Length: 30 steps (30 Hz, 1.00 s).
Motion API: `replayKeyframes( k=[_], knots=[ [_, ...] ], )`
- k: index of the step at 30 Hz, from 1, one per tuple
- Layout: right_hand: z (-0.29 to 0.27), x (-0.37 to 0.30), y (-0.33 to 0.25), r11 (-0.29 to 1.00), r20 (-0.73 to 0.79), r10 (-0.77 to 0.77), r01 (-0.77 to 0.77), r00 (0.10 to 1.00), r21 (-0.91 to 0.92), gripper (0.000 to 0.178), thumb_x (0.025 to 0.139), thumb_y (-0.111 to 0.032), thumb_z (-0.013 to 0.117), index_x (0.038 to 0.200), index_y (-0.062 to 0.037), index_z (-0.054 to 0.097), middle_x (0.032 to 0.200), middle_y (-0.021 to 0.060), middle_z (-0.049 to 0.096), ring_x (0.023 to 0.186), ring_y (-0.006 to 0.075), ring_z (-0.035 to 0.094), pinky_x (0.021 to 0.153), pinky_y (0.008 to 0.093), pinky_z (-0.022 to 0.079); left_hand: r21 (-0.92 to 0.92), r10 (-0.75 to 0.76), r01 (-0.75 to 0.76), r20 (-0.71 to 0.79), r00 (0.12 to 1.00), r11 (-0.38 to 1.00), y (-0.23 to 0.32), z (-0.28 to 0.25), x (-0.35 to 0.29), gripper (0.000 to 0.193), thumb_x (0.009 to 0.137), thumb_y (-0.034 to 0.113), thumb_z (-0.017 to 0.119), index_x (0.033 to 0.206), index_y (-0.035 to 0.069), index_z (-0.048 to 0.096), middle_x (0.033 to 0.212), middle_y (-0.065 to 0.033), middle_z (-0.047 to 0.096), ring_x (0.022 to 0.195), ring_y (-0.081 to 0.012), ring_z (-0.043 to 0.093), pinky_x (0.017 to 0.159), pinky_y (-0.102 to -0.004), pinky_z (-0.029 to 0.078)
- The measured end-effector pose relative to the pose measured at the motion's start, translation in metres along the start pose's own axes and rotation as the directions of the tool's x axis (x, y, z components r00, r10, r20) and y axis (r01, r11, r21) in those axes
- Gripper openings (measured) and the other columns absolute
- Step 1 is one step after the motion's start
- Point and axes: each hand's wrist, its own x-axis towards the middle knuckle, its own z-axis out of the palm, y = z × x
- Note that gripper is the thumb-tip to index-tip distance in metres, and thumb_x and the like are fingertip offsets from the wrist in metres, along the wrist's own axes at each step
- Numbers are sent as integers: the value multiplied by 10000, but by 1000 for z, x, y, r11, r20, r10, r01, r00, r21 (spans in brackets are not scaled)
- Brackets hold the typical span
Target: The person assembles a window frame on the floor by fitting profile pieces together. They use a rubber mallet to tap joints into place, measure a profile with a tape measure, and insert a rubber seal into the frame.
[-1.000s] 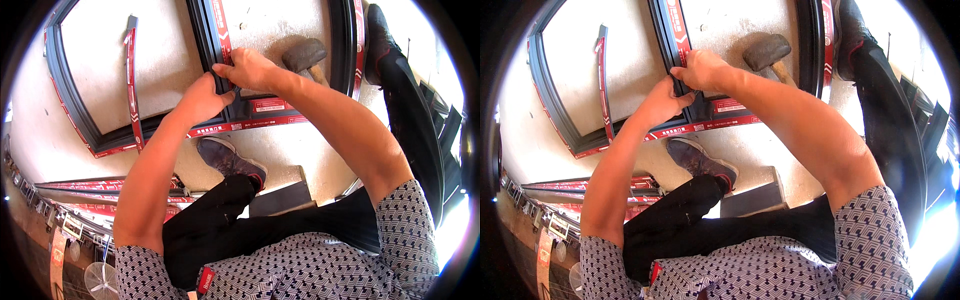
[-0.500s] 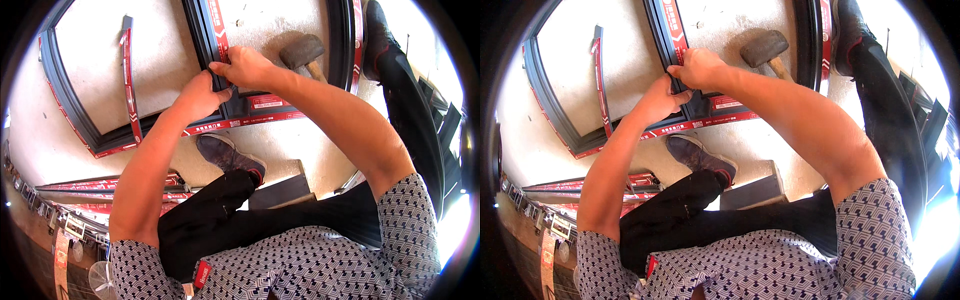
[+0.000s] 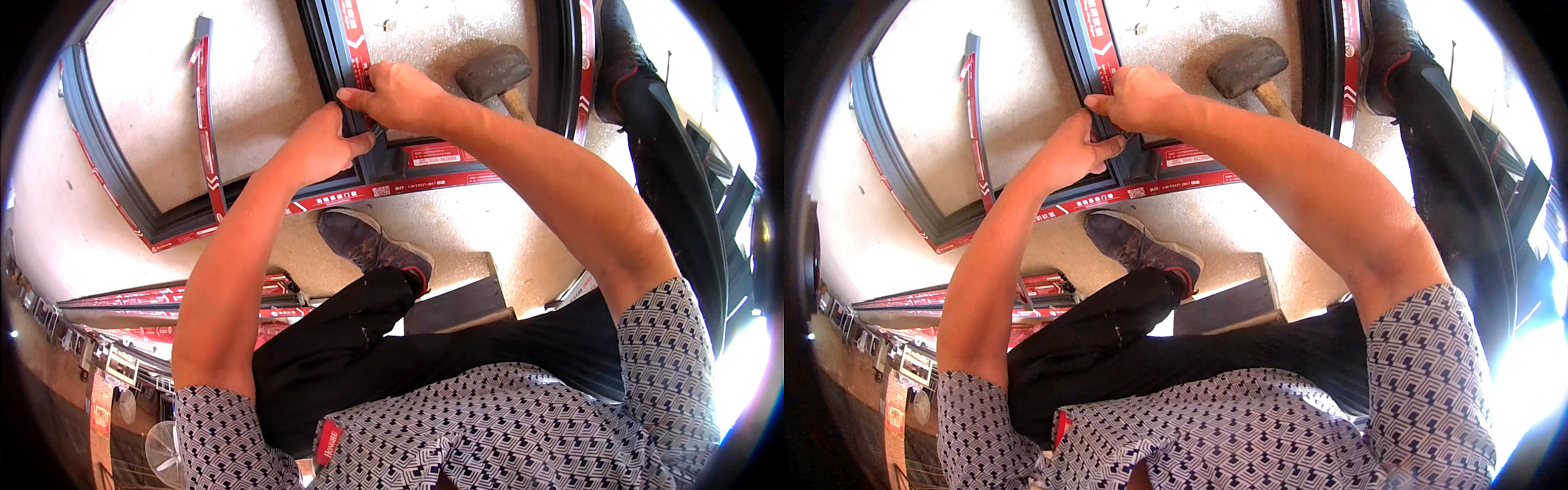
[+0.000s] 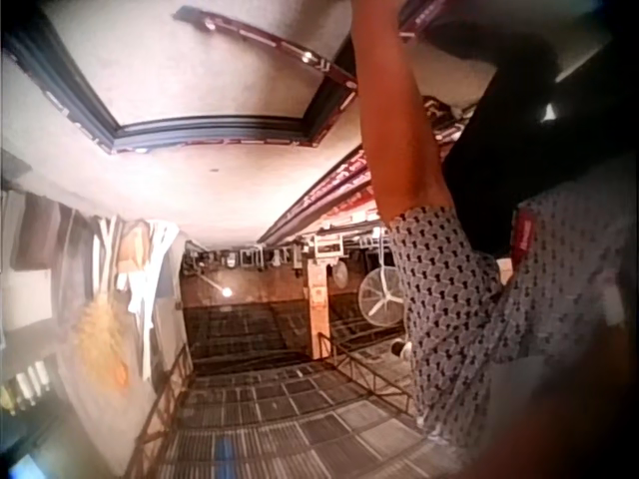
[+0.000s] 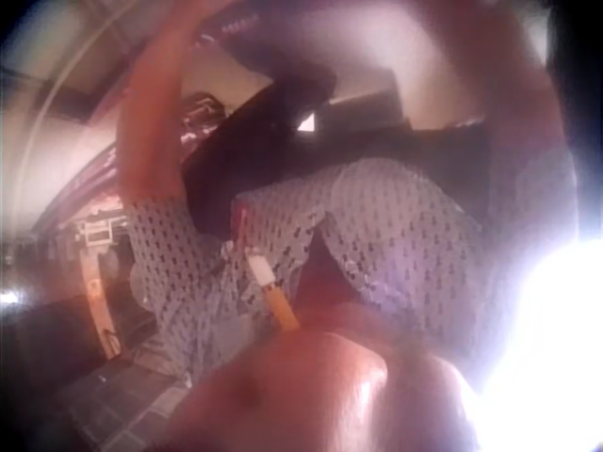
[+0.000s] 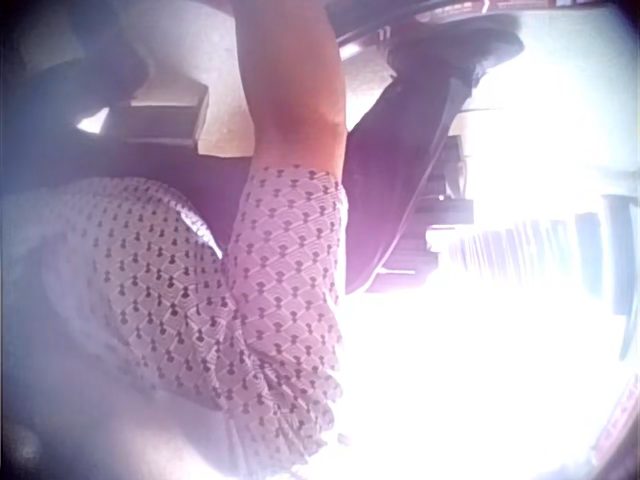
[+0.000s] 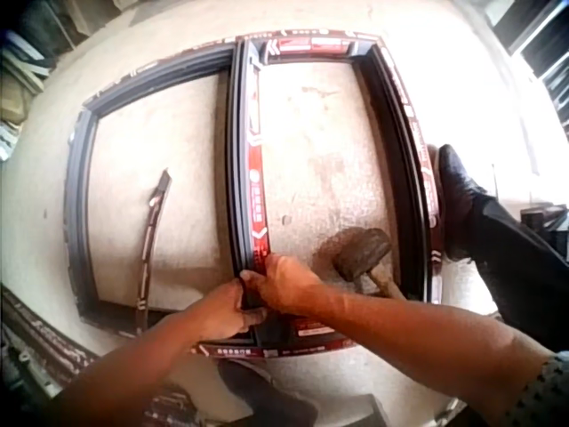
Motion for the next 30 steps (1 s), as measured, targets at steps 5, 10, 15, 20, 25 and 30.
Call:
replayKeyframes(
  k=[5,10,15,20,25,30],
  knots=[
    [-6,1,0,1000,54,9,-9,999,3,670,982,-589,670,880,71,720,786,269,713,826,417,744,771,487,576,16,-48,48,-16,999,999,12,1,-5,458,974,315,778,1220,-20,586,983,-86,658,798,-173,671,716,-326,592],
    [-6,4,-2,1000,47,-28,29,999,-11,686,984,-608,661,891,64,757,798,258,728,803,384,754,770,468,587,52,-22,24,-27,999,998,1,0,0,460,979,349,773,1185,-28,609,996,-92,669,823,-180,692,734,-324,606],
    [-4,6,2,999,20,-52,52,998,-13,694,981,-613,663,901,71,753,784,273,710,820,390,755,771,464,585,131,-2,3,-9,1000,991,4,-3,0,420,989,351,757,1142,-18,629,975,-78,682,834,-172,692,747,-320,599],
    [-6,5,3,1000,64,-6,6,998,-6,611,966,-591,668,884,4,783,912,263,752,966,414,748,881,467,584,345,-56,32,59,997,938,15,-42,-2,266,954,226,681,1091,-3,679,963,-77,722,838,-148,683,785,-307,556],
    [-11,-1,-6,998,92,61,-62,994,8,597,981,-564,664,848,8,776,863,238,758,947,406,754,899,472,581,-36,103,-133,-449,888,990,31,-78,5,566,945,523,714,1171,8,651,1014,-93,698,902,-175,687,834,-324,570],
    [-12,-2,-6,994,115,61,-70,992,80,562,995,-518,672,847,15,769,802,205,760,913,374,766,882,462,588,322,137,154,-721,679,934,74,-50,55,907,848,678,754,1223,-121,545,1167,-306,687,1112,-407,714,962,-492,568]
  ],
)
